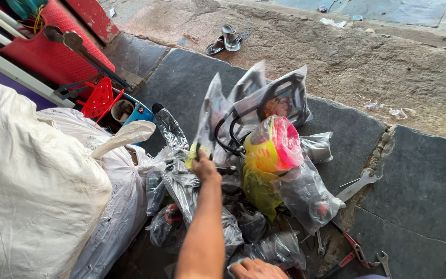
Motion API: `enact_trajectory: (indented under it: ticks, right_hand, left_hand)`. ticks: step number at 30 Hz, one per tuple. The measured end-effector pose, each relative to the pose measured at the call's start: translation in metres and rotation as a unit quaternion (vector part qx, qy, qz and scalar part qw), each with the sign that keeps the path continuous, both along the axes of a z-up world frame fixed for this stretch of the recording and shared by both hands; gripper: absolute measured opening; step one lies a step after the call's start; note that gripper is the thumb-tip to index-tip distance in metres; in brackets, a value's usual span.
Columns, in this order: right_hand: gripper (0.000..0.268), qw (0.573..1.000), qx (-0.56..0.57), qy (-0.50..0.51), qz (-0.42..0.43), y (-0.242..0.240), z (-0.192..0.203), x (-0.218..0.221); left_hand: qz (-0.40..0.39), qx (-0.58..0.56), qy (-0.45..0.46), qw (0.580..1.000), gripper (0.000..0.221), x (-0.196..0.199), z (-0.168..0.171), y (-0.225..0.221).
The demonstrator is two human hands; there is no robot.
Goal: The person handles various bicycle parts, using pliers to remove items from bubble wrap, fitting a small metal tube into the packaging, and sorting through components in plastic bags.
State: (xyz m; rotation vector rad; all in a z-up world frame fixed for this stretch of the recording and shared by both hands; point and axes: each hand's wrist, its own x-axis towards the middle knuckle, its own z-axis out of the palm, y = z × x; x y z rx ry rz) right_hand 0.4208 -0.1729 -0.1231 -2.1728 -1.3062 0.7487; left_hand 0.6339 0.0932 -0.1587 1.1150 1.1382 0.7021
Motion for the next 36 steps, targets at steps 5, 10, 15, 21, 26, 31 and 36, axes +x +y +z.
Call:
enact_trajectory:
  ticks: [5,10,15,21,26,31,36]
  right_hand:
    - [0.022,0.997,0.074,0.015,0.000,-0.001,0.044,-0.003]
    - [0.050,0.966,0.247,-0.058,-0.057,-0.010,0.093,-0.012]
    - [0.034,0.876,0.324,0.117,-0.336,-0.023,0.133,0.011]
    - [0.049,0.801,0.432,0.198,-0.364,-0.034,0.141,0.032]
    - [0.037,0.808,0.383,0.284,-0.345,-0.038,0.142,0.020]
    - [0.026,0.779,0.396,0.349,-0.338,-0.034,0.131,0.013]
    - [0.024,0.766,0.408,0.373,-0.327,-0.032,0.126,0.003]
  left_hand:
    - [0.018,0.024,-0.204,0.979,0.021,-0.095,0.064,0.007]
    - [0.015,-0.042,-0.251,0.967,0.028,-0.224,0.100,-0.006]
    - [-0.039,-0.183,-0.311,0.932,0.030,-0.354,0.135,-0.045]
    - [-0.130,-0.267,-0.295,0.908,0.031,-0.456,0.164,-0.087]
    - [-0.159,-0.258,-0.276,0.912,0.029,-0.496,0.171,-0.089]
    - [-0.159,-0.227,-0.251,0.927,0.031,-0.520,0.178,-0.079]
    - [-0.169,-0.202,-0.247,0.933,0.031,-0.524,0.180,-0.080]
